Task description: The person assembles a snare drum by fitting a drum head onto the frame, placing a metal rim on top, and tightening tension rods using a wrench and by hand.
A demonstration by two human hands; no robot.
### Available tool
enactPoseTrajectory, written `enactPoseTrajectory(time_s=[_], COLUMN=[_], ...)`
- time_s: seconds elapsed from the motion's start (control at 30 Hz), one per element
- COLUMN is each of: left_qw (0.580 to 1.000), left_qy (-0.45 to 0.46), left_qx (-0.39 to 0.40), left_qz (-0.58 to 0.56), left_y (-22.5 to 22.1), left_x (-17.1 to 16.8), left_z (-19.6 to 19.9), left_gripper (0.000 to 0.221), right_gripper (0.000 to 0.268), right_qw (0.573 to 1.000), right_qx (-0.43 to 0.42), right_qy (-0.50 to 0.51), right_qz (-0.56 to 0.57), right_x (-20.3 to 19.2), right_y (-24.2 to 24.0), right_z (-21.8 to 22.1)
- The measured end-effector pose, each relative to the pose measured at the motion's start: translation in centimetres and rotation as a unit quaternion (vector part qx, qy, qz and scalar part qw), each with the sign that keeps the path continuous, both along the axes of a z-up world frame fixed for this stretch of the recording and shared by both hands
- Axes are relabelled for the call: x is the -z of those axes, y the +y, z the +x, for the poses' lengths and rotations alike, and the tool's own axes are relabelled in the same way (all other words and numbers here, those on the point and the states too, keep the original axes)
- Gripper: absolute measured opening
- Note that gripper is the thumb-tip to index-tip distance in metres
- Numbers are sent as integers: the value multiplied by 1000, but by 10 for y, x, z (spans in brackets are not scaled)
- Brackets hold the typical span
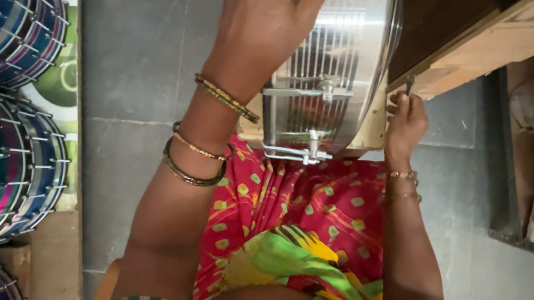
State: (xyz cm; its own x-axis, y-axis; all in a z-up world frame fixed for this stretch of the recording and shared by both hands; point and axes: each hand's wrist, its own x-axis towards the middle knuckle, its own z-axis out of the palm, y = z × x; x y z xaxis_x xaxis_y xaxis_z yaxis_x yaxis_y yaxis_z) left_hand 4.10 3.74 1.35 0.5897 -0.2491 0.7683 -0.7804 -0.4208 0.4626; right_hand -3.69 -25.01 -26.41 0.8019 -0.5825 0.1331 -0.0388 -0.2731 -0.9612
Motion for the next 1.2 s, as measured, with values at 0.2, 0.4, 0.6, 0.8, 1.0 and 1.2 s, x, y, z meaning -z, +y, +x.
enactPoseTrajectory(time_s=[0.2, 0.4, 0.6, 0.8, 1.0, 1.2], left_qw=[1000, 1000, 999, 999, 998, 999], left_qy=[-6, -26, -18, -22, -41, 12], left_qx=[-12, 10, -2, -8, -9, -17], left_qz=[17, -14, -37, -45, -47, -31], left_y=[-1, -3, -7, -9, -14, -26], left_x=[-9, -15, -15, -13, -13, -13], left_z=[-17, -36, -47, -45, -46, -50], left_gripper=[18, 17, 18, 17, 19, 20], right_gripper=[27, 29, 31, 28, 30, 37], right_qw=[989, 972, 971, 961, 973, 958], right_qx=[-55, -114, -142, -170, -196, -215], right_qy=[-67, -138, -125, -137, -88, 42], right_qz=[123, 154, 145, 170, 89, -185], right_x=[-47, -129, -170, -183, -221, -284], right_y=[20, 45, 67, 78, 90, 90], right_z=[-28, -56, -82, -95, -115, -143])
